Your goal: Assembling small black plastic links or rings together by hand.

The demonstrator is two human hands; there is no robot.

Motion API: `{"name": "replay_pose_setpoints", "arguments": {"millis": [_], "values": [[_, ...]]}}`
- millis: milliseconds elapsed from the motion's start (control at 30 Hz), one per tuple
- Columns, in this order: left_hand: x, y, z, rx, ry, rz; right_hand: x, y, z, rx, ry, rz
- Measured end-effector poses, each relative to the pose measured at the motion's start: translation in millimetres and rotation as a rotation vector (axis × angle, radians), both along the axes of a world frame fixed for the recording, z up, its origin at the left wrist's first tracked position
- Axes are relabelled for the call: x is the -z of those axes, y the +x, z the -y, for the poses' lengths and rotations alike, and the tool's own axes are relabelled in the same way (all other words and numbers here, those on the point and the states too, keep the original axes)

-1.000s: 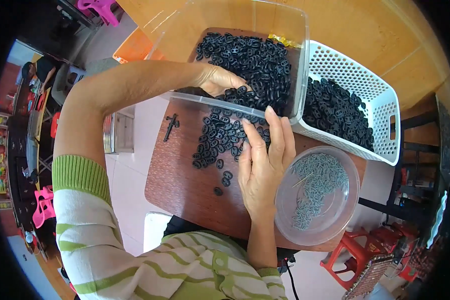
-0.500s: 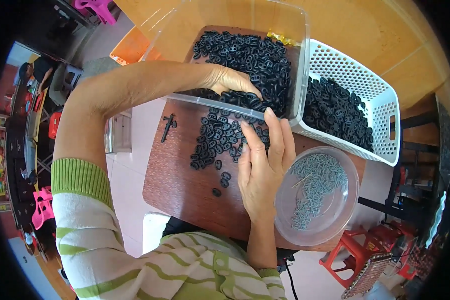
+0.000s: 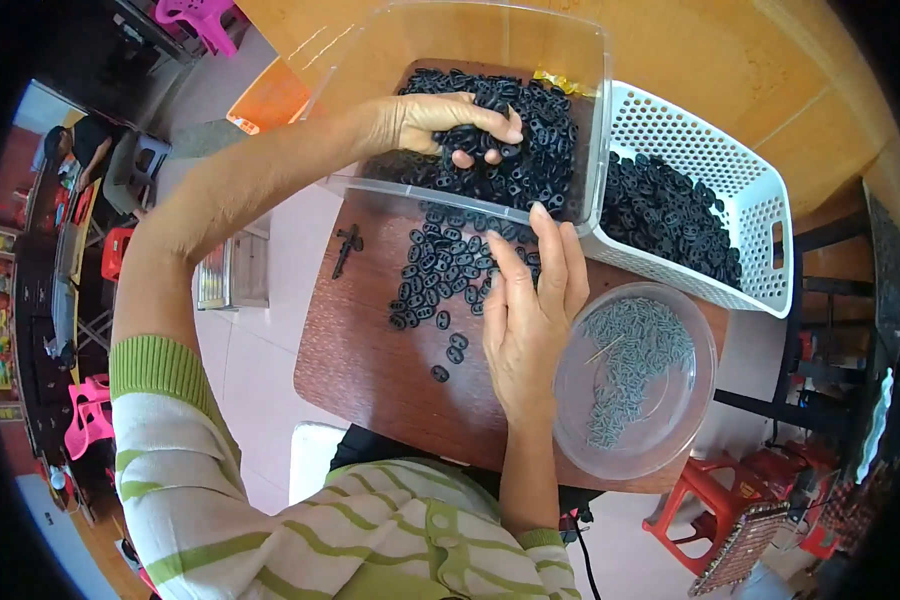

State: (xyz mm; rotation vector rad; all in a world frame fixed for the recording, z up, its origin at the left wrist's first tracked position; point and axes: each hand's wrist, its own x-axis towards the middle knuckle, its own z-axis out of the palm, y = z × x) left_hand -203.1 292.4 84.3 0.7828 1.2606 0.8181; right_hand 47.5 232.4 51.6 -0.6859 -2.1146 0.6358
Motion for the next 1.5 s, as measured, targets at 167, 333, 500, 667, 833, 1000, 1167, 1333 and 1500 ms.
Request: {"name": "replay_pose_setpoints", "arguments": {"millis": [167,333,500,667,833,1000,1167,1333,1500], "values": [[-22,8,16,-0.076,0.056,0.107,0,0,0,0.015,0.046,-0.001],[-47,20,35,-0.116,0.063,0.159,-11,3,21,0.008,-0.104,-0.129],[-64,39,58,-0.036,0.073,0.272,-15,14,63,-0.238,-0.817,-0.448],[-73,78,93,0.038,0.046,0.26,10,26,95,-0.444,-1.396,-0.521],[-36,98,130,0.088,0.018,0.316,19,21,106,-0.559,-1.904,-0.962],[32,113,169,-0.038,0.067,0.225,47,13,102,-0.419,-2.039,-1.1],[70,125,190,-0.258,0.213,0.187,88,11,115,-0.398,-1.965,-1.126],[97,147,199,-0.614,0.506,0.09,70,-1,129,-0.184,-1.519,-0.937],[96,162,214,-0.728,0.679,-0.31,-79,-19,142,0.321,-1.616,-0.122]]}}
